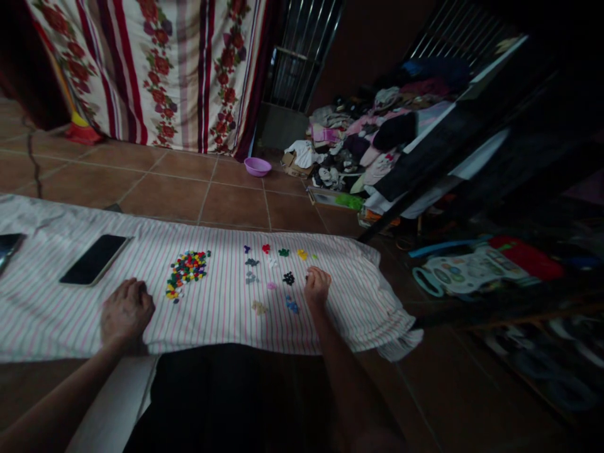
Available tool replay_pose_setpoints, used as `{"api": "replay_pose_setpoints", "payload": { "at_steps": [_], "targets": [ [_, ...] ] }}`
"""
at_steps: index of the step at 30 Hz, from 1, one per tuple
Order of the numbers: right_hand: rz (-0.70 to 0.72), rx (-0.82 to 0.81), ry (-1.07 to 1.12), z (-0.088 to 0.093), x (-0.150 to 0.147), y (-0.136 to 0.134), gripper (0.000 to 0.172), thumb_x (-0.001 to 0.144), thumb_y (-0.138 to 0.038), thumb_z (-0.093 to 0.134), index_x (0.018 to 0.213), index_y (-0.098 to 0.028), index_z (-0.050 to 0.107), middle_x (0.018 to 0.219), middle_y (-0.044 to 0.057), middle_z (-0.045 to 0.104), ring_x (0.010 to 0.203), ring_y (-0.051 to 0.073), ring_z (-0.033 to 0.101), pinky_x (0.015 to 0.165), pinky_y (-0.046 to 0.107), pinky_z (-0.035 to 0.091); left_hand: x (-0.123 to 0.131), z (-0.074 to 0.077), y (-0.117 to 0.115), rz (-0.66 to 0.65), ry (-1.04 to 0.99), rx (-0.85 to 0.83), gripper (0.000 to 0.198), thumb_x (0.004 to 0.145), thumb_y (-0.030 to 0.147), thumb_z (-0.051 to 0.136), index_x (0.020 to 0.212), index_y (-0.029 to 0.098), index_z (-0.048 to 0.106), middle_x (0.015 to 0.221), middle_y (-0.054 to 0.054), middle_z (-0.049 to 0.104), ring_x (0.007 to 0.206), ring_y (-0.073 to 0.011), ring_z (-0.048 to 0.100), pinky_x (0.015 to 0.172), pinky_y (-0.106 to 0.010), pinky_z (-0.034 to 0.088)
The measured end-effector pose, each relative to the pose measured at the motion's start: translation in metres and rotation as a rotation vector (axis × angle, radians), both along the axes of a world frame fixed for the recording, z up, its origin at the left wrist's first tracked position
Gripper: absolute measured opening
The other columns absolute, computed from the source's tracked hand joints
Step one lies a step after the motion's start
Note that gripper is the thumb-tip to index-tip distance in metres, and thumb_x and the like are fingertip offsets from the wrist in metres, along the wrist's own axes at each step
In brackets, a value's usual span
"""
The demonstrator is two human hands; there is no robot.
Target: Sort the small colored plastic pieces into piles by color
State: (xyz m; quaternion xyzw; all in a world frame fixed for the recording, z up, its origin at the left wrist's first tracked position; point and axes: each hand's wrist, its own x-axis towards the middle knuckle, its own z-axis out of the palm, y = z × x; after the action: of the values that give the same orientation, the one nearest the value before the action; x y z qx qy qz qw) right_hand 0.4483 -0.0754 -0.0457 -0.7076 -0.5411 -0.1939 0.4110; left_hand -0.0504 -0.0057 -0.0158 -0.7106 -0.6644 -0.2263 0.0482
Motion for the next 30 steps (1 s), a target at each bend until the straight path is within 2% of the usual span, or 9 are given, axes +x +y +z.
{"api": "replay_pose_setpoints", "payload": {
  "at_steps": [4,7,10,13,17,19,24,30],
  "targets": [
    [-0.005,0.027,0.013,0.012,-0.009,-0.009,0.033,0.095,-0.027,0.036,0.096,-0.018,0.068,0.100,0.014,0.069,0.100,0.026,0.061,0.095,0.047,0.044,0.003,0.003,-0.002,0.001,-0.019,-0.001,0.041,0.089,0.029,0.034,0.109,0.009,0.064,0.126,-0.022,0.062,0.122,-0.0320,0.056,0.102,-0.046,0.044],
    [0.048,0.046,0.042,0.028,-0.032,-0.007,0.033,0.094,-0.028,0.039,0.099,-0.017,0.069,0.105,0.015,0.066,0.104,0.026,0.061,0.094,0.046,0.048,0.004,0.003,-0.002,0.014,-0.032,0.028,0.037,0.088,0.029,0.038,0.109,0.012,0.063,0.126,-0.019,0.062,0.122,-0.0301,0.056,0.102,-0.045,0.043],
    [0.137,0.033,0.096,0.045,-0.073,0.004,0.032,0.094,-0.029,0.041,0.102,-0.019,0.070,0.108,0.014,0.064,0.104,0.025,0.061,0.093,0.043,0.051,0.005,0.002,-0.003,0.024,-0.039,0.026,0.034,0.087,0.027,0.039,0.109,0.013,0.062,0.125,-0.018,0.063,0.119,-0.0300,0.057,0.100,-0.044,0.043],
    [0.315,-0.029,0.180,0.055,-0.125,0.021,0.031,0.095,-0.028,0.043,0.104,-0.020,0.071,0.104,0.011,0.064,0.098,0.022,0.063,0.087,0.037,0.054,0.005,0.003,-0.003,0.021,-0.052,0.017,0.035,0.088,0.026,0.040,0.111,0.012,0.061,0.127,-0.020,0.062,0.122,-0.0307,0.056,0.100,-0.045,0.043],
    [0.601,-0.201,0.271,0.049,-0.194,0.044,0.030,0.094,-0.022,0.045,0.105,-0.023,0.072,0.100,0.008,0.065,0.093,0.019,0.064,0.083,0.031,0.054,0.005,0.003,-0.003,0.028,-0.063,0.004,0.034,0.088,0.025,0.041,0.111,0.012,0.062,0.128,-0.019,0.062,0.124,-0.0305,0.054,0.102,-0.044,0.042],
    [0.645,-0.281,0.283,0.041,-0.220,0.055,0.029,0.092,-0.018,0.046,0.103,-0.024,0.073,0.098,0.007,0.065,0.091,0.018,0.064,0.082,0.030,0.054,0.005,0.002,-0.003,0.027,-0.074,0.001,0.034,0.087,0.024,0.042,0.112,0.012,0.062,0.129,-0.019,0.062,0.124,-0.0310,0.054,0.103,-0.046,0.041],
    [0.586,-0.461,0.240,0.030,-0.258,0.073,0.031,0.091,-0.015,0.049,0.109,-0.024,0.073,0.101,0.005,0.065,0.094,0.016,0.063,0.088,0.027,0.050,0.004,-0.003,-0.001,0.018,-0.116,0.013,0.034,0.087,0.023,0.043,0.112,0.012,0.062,0.129,-0.020,0.062,0.125,-0.0314,0.053,0.105,-0.048,0.040],
    [0.478,-0.531,0.146,0.024,-0.272,0.074,0.035,0.093,-0.016,0.049,0.119,-0.025,0.070,0.100,0.005,0.064,0.096,0.016,0.061,0.084,0.023,0.048,0.004,-0.005,-0.001,0.028,-0.120,0.023,0.032,0.088,0.024,0.043,0.112,0.013,0.062,0.129,-0.018,0.062,0.126,-0.0306,0.053,0.105,-0.046,0.040]
  ]
}}
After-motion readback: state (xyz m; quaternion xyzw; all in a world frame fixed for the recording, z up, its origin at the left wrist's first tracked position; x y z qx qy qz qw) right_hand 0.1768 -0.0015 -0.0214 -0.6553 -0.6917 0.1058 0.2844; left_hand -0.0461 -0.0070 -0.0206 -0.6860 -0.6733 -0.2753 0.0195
